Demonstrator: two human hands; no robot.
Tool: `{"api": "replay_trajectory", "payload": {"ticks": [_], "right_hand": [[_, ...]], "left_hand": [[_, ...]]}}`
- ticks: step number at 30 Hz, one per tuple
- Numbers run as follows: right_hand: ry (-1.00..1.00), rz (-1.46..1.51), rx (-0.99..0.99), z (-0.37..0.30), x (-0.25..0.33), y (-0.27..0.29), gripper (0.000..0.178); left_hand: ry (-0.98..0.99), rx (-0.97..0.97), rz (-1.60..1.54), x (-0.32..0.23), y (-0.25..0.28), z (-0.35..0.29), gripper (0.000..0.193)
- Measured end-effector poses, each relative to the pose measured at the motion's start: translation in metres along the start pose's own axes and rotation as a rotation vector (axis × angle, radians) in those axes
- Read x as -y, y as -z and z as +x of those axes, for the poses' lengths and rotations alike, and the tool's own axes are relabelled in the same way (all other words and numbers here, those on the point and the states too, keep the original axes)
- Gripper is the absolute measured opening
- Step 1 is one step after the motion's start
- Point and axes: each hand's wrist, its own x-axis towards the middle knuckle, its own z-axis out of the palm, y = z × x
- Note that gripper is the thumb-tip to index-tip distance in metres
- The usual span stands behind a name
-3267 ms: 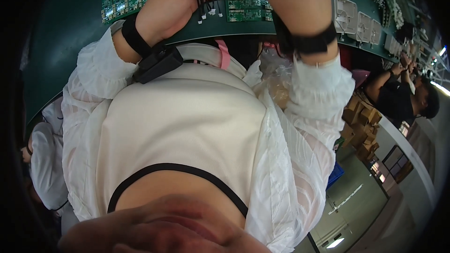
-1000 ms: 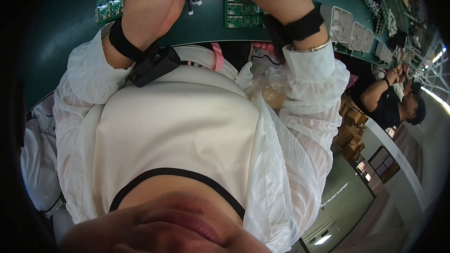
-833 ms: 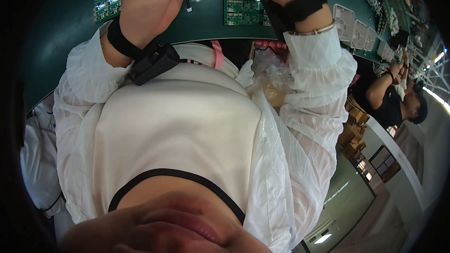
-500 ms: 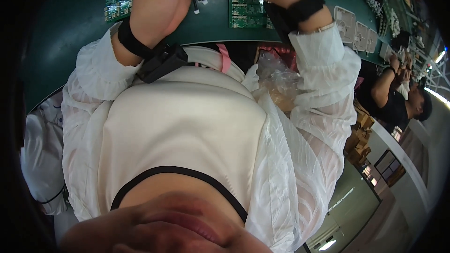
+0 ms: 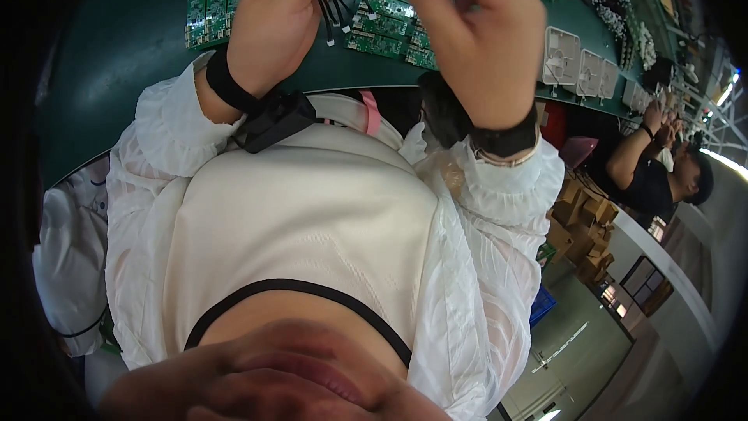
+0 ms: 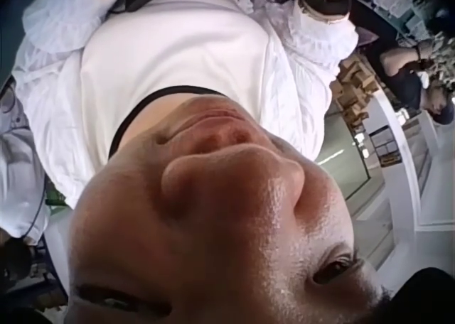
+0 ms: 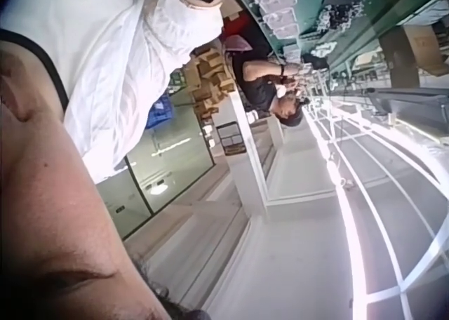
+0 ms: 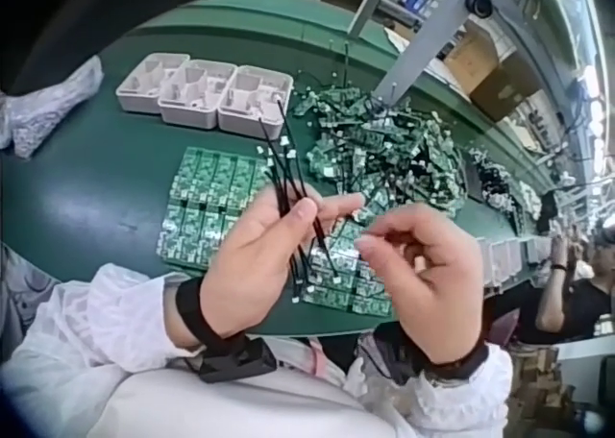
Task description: The person picks up a bundle of wires and connects them one by one to the ports on circuit boards. After repeating this process for several boards, the person sets them aside and picks up another board to continue.
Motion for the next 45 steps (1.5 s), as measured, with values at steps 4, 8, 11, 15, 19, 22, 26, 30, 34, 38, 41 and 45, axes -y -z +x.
{"api": "replay_trajectory", "payload": {"ticks": [4, 8, 11, 15, 19, 22, 26, 30, 34, 38, 41, 45], "right_hand": [[0.473, 0.993, 0.265, 0.033, -0.049, -0.045, 0.013], [-0.203, 0.662, 0.197, 0.019, -0.037, -0.011, 0.010], [-0.256, 0.707, 0.175, 0.019, -0.034, -0.008, 0.008], [-0.187, 0.542, 0.233, 0.013, -0.051, -0.001, 0.007], [-0.143, 0.240, 0.307, 0.004, -0.065, 0.001, 0.011], [-0.163, 0.080, 0.303, -0.003, -0.080, 0.001, 0.012], [-0.150, 0.050, 0.230, -0.006, -0.086, -0.007, 0.013], [-0.031, 0.181, 0.130, -0.007, -0.079, -0.024, 0.011], [-0.012, 0.086, 0.127, -0.008, -0.068, -0.037, 0.009], [-0.028, -0.096, 0.162, -0.009, -0.063, -0.040, 0.009], [0.012, -0.160, 0.135, -0.011, -0.066, -0.043, 0.008], [0.136, -0.264, 0.156, -0.005, -0.063, -0.044, 0.010]], "left_hand": [[-0.084, 0.088, -0.014, -0.003, -0.009, 0.000, 0.017], [-0.124, 0.097, 0.219, -0.002, -0.005, 0.008, 0.018], [-0.182, 0.122, 0.434, -0.003, 0.000, 0.012, 0.018], [-0.241, 0.159, 0.607, -0.016, -0.004, 0.013, 0.016], [-0.121, 0.280, 1.079, -0.025, 0.006, 0.014, 0.016], [-0.195, 0.261, 0.931, -0.037, 0.006, 0.012, 0.020], [0.168, 0.173, 0.235, -0.053, 0.004, 0.016, 0.024], [0.296, 0.142, 0.055, -0.039, 0.013, 0.026, 0.028], [0.311, 0.114, -0.008, -0.030, 0.022, 0.027, 0.031], [0.305, 0.079, -0.037, -0.031, 0.025, 0.021, 0.034], [0.301, 0.087, -0.096, -0.031, 0.030, 0.019, 0.034], [0.277, 0.065, -0.104, -0.033, 0.029, 0.016, 0.034]]}}
